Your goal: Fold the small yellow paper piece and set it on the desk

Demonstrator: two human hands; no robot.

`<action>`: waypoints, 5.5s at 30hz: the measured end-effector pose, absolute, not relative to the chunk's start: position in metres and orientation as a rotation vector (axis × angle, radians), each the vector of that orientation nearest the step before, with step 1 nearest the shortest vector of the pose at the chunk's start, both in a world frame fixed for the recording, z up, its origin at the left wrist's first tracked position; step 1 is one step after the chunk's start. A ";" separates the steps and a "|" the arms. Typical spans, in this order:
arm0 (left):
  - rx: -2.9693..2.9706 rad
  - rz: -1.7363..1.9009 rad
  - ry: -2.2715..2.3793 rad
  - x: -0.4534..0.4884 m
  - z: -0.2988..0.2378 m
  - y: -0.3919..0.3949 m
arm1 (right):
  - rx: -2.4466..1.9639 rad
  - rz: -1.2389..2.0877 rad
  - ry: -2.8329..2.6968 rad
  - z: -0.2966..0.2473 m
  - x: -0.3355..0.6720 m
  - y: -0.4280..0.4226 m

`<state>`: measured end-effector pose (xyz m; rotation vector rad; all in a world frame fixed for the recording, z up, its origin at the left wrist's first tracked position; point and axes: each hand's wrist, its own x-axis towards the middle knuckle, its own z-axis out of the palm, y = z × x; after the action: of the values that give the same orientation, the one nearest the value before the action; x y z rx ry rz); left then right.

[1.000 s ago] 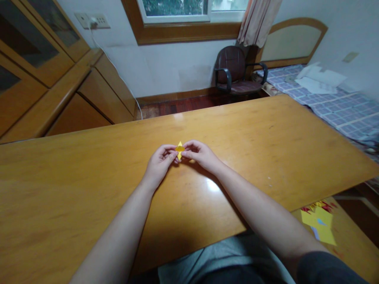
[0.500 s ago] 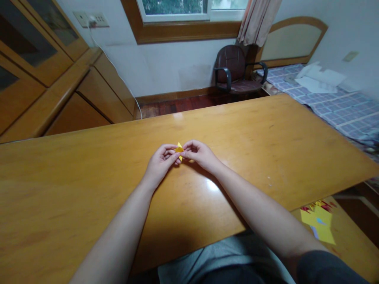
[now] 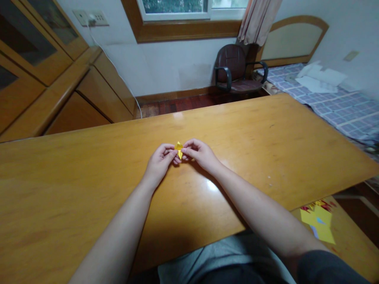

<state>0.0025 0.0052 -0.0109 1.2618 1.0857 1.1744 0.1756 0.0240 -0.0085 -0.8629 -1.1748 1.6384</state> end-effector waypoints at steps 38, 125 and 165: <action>1.661 1.111 1.276 0.005 -0.013 0.003 | -0.999 0.911 -1.668 -0.005 0.185 0.023; 2.320 1.260 1.412 0.001 -0.003 -0.009 | -0.808 0.845 -1.636 0.002 0.185 0.016; 1.320 1.394 1.143 0.006 -0.004 -0.002 | -0.825 1.306 -1.430 -0.009 0.181 0.020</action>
<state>0.0062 -0.0024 -0.0035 1.3196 1.1431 1.3943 0.1813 0.0204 -0.0093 -0.8252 -1.4301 1.3057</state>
